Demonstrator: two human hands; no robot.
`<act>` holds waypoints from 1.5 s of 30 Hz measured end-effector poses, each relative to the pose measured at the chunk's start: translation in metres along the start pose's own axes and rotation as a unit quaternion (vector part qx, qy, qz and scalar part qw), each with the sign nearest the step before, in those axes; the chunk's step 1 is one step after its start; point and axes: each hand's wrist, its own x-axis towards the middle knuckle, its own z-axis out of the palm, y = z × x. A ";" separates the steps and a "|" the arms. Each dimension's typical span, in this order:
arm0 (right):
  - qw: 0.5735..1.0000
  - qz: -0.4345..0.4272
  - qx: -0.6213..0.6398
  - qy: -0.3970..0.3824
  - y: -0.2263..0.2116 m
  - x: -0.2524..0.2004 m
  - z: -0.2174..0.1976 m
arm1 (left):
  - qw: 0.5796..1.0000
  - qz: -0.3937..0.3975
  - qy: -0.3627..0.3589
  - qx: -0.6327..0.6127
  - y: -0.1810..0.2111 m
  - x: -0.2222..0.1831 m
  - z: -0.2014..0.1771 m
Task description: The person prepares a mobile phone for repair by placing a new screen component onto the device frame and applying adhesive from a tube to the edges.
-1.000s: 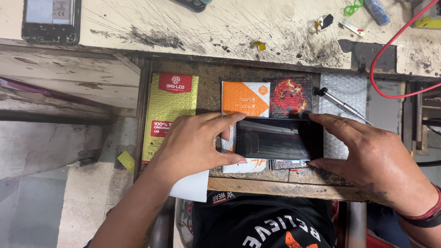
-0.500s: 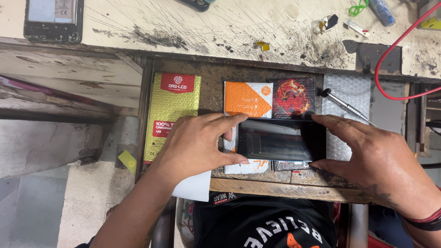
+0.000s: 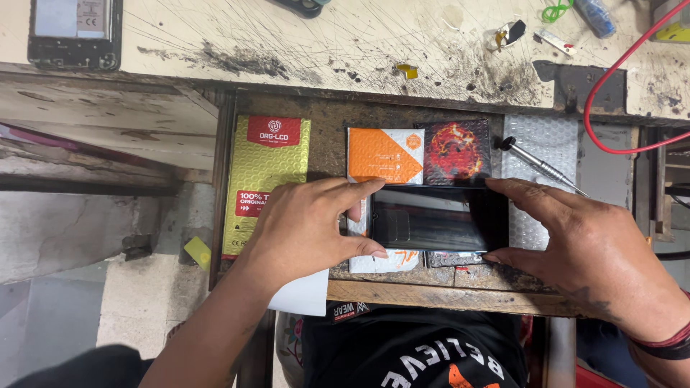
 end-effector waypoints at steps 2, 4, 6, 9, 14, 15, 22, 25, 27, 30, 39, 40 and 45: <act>1.000 -0.013 0.006 0.009 0.001 0.000 0.000 | 1.000 -0.005 -0.005 0.006 0.000 0.001 0.000; 0.999 -0.026 0.011 0.017 0.001 0.000 0.001 | 1.000 -0.009 -0.011 0.011 0.001 0.001 0.000; 0.999 -0.037 0.013 0.026 0.001 0.000 0.001 | 1.000 -0.014 -0.008 0.007 0.002 0.001 0.000; 0.999 -0.025 0.011 0.017 0.001 0.000 0.001 | 1.000 -0.024 -0.012 0.005 0.003 0.001 0.000; 0.999 -0.024 0.019 0.016 0.001 0.000 0.000 | 0.999 -0.044 -0.025 0.002 0.004 0.002 0.000; 0.999 -0.025 0.021 0.016 0.001 0.000 0.000 | 0.999 -0.048 -0.026 0.000 0.004 0.003 0.000; 1.000 -0.001 0.014 -0.005 0.000 0.001 -0.001 | 0.999 -0.028 -0.021 -0.002 0.003 0.002 -0.001; 1.000 -0.007 0.027 0.006 0.000 0.001 -0.001 | 0.999 -0.037 -0.039 0.006 0.003 0.003 -0.002; 0.999 -0.012 0.034 0.009 0.000 0.001 -0.001 | 0.998 -0.040 -0.058 0.006 0.004 0.003 -0.003; 0.999 0.003 0.034 -0.003 0.001 0.001 -0.001 | 0.997 -0.043 -0.065 0.020 0.004 0.003 -0.005; 0.999 -0.002 0.054 0.007 0.002 0.001 -0.002 | 0.998 -0.034 -0.048 0.003 0.001 0.002 -0.002; 0.998 -0.002 0.055 0.008 0.001 0.001 -0.002 | 0.998 -0.033 -0.048 0.003 0.001 0.002 -0.002; 0.999 0.016 0.038 0.000 0.001 0.001 -0.001 | 0.999 -0.029 -0.037 0.000 0.001 0.002 -0.001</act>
